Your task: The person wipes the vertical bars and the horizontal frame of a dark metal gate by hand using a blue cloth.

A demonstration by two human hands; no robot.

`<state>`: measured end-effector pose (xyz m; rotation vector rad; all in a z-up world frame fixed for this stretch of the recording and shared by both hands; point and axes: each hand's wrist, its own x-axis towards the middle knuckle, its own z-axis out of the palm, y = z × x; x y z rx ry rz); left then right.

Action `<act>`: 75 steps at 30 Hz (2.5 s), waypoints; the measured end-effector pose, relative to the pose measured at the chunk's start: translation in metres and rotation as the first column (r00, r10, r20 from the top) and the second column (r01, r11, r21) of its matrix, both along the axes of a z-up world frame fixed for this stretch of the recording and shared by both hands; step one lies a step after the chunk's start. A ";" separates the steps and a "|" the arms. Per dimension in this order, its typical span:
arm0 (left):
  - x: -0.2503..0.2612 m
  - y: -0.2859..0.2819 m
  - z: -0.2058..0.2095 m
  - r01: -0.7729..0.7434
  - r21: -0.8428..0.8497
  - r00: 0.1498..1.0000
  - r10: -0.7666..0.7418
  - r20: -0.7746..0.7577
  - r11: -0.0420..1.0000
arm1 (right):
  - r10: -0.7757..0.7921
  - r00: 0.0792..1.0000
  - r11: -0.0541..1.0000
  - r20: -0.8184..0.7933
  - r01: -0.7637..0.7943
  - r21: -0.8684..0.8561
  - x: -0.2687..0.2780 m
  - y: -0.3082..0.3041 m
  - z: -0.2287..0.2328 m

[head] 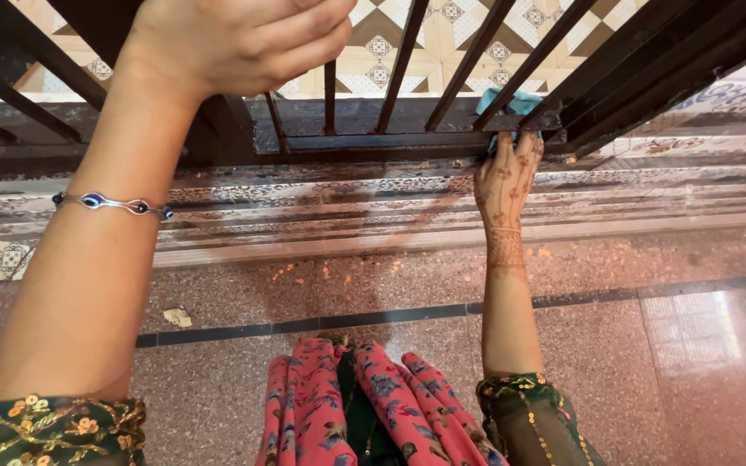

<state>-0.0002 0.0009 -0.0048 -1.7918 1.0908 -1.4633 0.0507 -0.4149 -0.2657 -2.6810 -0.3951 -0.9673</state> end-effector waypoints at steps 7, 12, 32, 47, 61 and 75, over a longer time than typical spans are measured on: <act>-0.001 -0.001 0.002 -0.030 0.017 0.999 0.030 0.024 0.999 | -0.016 1.000 0.999 -0.006 0.017 0.048 -0.019 0.012 0.013; -0.003 -0.003 0.007 -0.036 0.014 0.998 0.035 0.050 0.999 | -0.090 0.994 0.996 -0.068 0.089 -0.014 -0.006 0.005 0.006; -0.013 -0.011 0.021 -0.115 0.058 0.990 0.109 0.091 0.992 | 0.137 0.991 0.991 0.003 -0.137 -0.013 -0.045 0.193 -0.009; -0.001 -0.004 0.008 -0.092 0.040 0.985 0.085 0.149 0.995 | 0.454 0.890 0.889 -0.025 -0.452 0.068 -0.078 0.256 0.011; 0.003 -0.005 0.005 -0.111 0.053 0.990 0.106 0.095 0.992 | 0.562 0.823 0.814 -0.081 -0.532 0.233 -0.076 0.251 0.039; 0.003 -0.007 0.004 -0.105 0.031 0.993 0.103 0.058 0.994 | 0.523 0.845 0.757 -0.116 -0.398 0.518 -0.084 0.122 0.106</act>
